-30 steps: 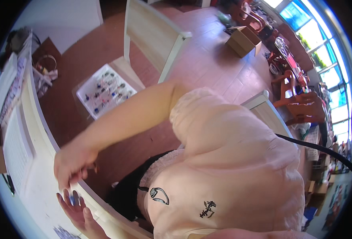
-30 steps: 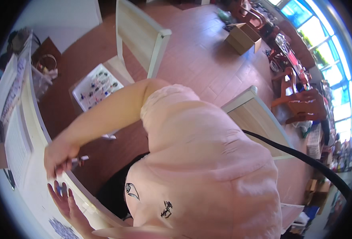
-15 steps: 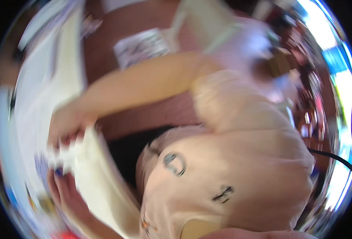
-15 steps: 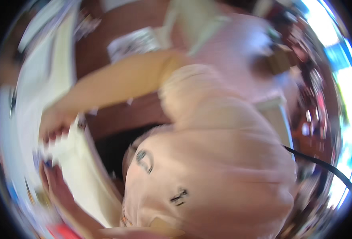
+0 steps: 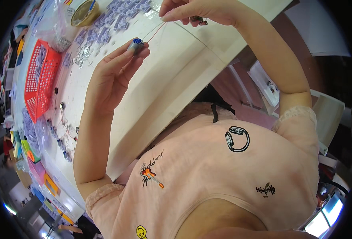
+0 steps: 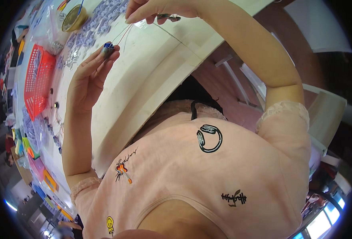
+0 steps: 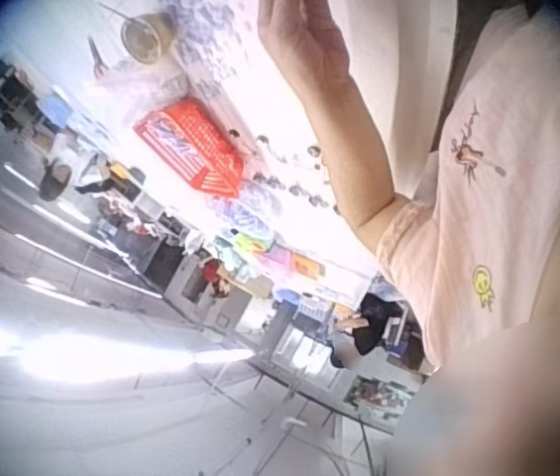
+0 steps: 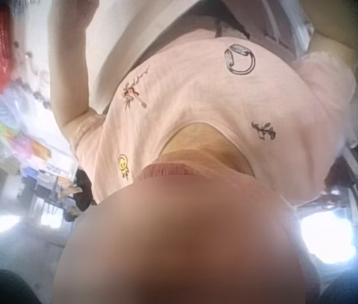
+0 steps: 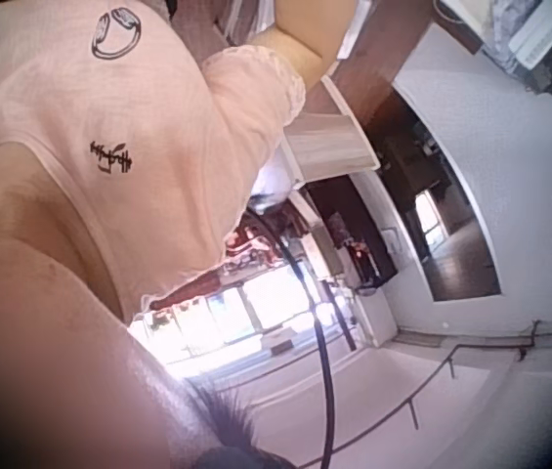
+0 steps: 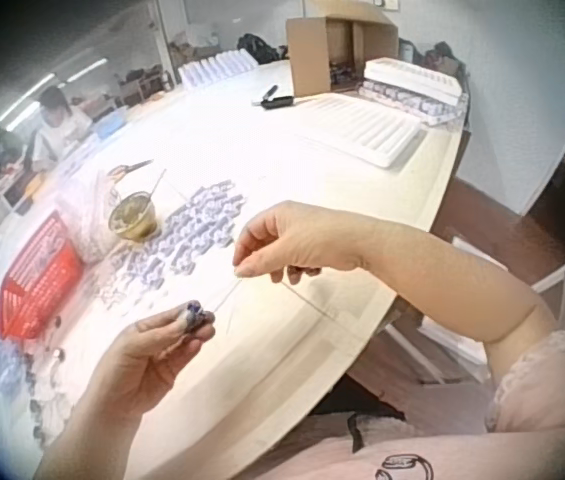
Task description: The person assembles small electronic components by hand, connecting a small motor and connecting wires to a plastic chassis.
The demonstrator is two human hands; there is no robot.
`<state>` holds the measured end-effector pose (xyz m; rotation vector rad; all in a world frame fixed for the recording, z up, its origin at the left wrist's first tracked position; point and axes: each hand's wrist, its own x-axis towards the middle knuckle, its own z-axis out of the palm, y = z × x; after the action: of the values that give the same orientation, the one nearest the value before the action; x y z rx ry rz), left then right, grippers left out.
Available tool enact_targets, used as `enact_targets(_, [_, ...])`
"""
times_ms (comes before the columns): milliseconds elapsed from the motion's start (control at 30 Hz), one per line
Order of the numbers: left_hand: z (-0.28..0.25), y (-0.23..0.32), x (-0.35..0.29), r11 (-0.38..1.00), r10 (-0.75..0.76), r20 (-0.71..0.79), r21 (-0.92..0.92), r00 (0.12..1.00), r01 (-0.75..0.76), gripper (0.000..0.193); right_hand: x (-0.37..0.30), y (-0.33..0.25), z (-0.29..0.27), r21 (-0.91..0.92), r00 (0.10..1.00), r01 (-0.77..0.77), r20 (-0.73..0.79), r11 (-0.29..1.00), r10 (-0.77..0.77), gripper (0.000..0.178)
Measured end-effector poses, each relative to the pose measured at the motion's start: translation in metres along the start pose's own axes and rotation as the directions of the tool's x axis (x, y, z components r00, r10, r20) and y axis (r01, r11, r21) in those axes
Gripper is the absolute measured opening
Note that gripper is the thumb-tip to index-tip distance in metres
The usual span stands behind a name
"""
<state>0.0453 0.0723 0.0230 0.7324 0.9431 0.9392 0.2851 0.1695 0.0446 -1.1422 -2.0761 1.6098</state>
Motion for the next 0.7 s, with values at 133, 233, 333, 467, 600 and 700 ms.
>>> enact_targets(133, [-0.012,-0.004,0.002,0.993,-0.047,0.016,-0.108,0.999,0.048,0.034,0.017,0.017,-0.004,0.083,0.996,0.000,0.088,0.997,-0.008,0.022])
enact_targets(233, [-0.014,-0.012,0.003,0.981,-0.115,-0.038,-0.159,0.993,0.107,0.035,0.016,0.012,-0.002,-0.149,0.999,0.007,-0.047,0.989,-0.015,0.023])
enact_targets(333, [-0.017,-0.021,0.000,0.973,-0.126,-0.060,-0.202,0.990,0.111,0.035,0.018,0.011,0.010,-0.270,0.881,0.359,-0.217,0.893,-0.420,0.022])
enact_targets(467, [-0.019,-0.030,-0.010,0.965,-0.109,-0.097,-0.249,0.989,0.081,0.035,0.019,0.002,0.028,-0.358,0.765,0.591,-0.035,0.723,-0.643,0.016])
enact_targets(600, [-0.012,-0.030,-0.020,0.975,-0.080,-0.126,-0.217,0.989,0.051,0.034,0.029,0.000,0.037,-0.329,0.778,0.615,0.106,0.717,-0.619,0.021])
enact_targets(700, [-0.008,-0.032,-0.025,0.981,-0.012,-0.170,-0.192,0.985,-0.021,0.034,0.037,0.004,0.049,-0.299,0.834,0.548,0.130,0.781,-0.536,0.026])
